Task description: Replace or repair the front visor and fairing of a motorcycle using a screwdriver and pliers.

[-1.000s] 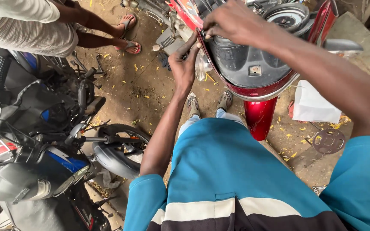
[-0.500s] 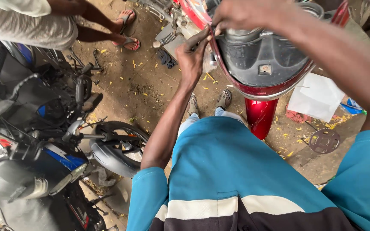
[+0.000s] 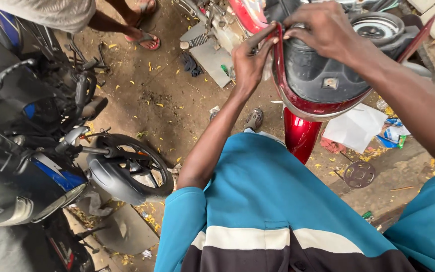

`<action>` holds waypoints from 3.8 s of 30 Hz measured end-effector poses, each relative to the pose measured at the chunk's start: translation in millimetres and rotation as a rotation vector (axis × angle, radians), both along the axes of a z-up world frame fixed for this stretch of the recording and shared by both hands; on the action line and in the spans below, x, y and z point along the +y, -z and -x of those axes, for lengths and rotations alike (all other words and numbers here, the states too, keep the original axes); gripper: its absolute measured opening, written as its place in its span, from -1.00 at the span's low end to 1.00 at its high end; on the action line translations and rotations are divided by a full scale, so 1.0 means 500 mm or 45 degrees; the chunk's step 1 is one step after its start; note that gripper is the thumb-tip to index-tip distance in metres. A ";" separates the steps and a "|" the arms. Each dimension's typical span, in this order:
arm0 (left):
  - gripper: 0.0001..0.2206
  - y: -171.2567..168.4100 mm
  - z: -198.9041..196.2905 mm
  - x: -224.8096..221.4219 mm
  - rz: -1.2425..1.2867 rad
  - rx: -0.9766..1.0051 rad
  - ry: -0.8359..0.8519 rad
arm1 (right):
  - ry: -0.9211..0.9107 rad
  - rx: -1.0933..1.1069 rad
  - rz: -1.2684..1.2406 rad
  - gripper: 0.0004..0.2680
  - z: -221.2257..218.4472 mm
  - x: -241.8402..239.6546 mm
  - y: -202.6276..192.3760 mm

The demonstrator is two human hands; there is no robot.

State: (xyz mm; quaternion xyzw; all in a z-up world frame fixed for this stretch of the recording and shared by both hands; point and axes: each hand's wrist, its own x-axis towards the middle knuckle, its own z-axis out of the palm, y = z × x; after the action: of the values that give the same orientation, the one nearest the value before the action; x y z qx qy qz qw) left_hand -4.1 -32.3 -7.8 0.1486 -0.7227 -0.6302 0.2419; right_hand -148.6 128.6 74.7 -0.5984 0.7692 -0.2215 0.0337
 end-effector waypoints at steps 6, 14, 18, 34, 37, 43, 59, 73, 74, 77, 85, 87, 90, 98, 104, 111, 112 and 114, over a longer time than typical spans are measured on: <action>-0.70 0.076 0.032 0.018 0.022 0.168 -0.035 | -0.021 0.216 0.082 -0.89 0.003 0.020 0.030; -0.73 0.061 0.041 0.039 -0.092 0.217 -0.039 | 0.154 -0.015 -0.366 -0.88 0.060 0.017 0.028; -0.73 0.046 0.035 0.029 -0.119 0.195 -0.031 | 0.178 -0.228 -0.405 -0.86 0.034 -0.009 -0.018; -0.56 0.125 -0.150 -0.053 -1.474 0.221 0.271 | 1.128 -2.305 1.218 -0.87 -0.449 0.017 0.040; -0.50 0.050 -0.199 -0.058 -1.604 0.141 0.322 | 1.113 -2.430 1.293 -0.87 -0.509 0.012 0.043; -0.80 0.070 -0.250 -0.056 -1.789 0.271 0.398 | 0.891 -2.181 1.291 -0.85 -0.557 -0.003 0.011; -0.54 0.037 -0.373 0.017 -1.161 -0.021 0.592 | 1.042 -1.451 0.860 -0.97 -0.596 0.041 -0.022; -0.60 0.011 -0.482 0.137 -1.125 -0.224 0.555 | 0.924 -1.224 0.791 -0.90 -0.647 0.225 0.041; -0.61 0.013 -0.484 0.144 -1.083 -0.268 0.554 | 0.870 -1.231 0.789 -0.86 -0.644 0.231 0.034; -0.67 0.031 -0.496 0.174 -0.973 -0.265 0.530 | 0.894 -1.167 0.655 -0.88 -0.644 0.266 0.061; -0.62 -0.031 -0.485 0.210 -1.095 -0.160 0.549 | 0.883 -1.086 0.818 -0.92 -0.626 0.325 0.075; -0.57 -0.044 -0.482 0.214 -1.108 -0.074 0.585 | 0.877 -1.062 0.829 -0.93 -0.624 0.336 0.070; -0.57 -0.059 -0.479 0.218 -1.102 -0.086 0.636 | 0.881 -1.036 0.837 -0.92 -0.622 0.350 0.069; -0.75 -0.055 -0.467 0.226 -1.104 -0.201 0.514 | 1.001 -1.294 0.861 -0.90 -0.615 0.319 -0.025; -0.81 -0.032 -0.469 0.227 -0.980 -0.190 0.483 | 0.779 -1.477 0.915 -0.85 -0.609 0.356 0.012; -0.45 -0.088 -0.464 0.221 -1.032 -0.055 0.685 | 1.004 -1.555 0.955 -0.83 -0.598 0.327 -0.053; -0.46 -0.086 -0.464 0.221 -1.040 -0.065 0.689 | 0.955 -1.532 0.959 -0.83 -0.599 0.327 -0.053; -0.47 -0.066 -0.472 0.233 -1.055 -0.077 0.688 | 0.908 -1.514 0.955 -0.83 -0.609 0.345 -0.037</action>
State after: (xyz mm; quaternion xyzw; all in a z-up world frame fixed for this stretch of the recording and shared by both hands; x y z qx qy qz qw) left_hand 231.7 84.4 25.4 0.0579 -0.4306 -0.9001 -0.0308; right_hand 156.0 301.1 93.3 -0.0679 0.6417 -0.7465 0.1622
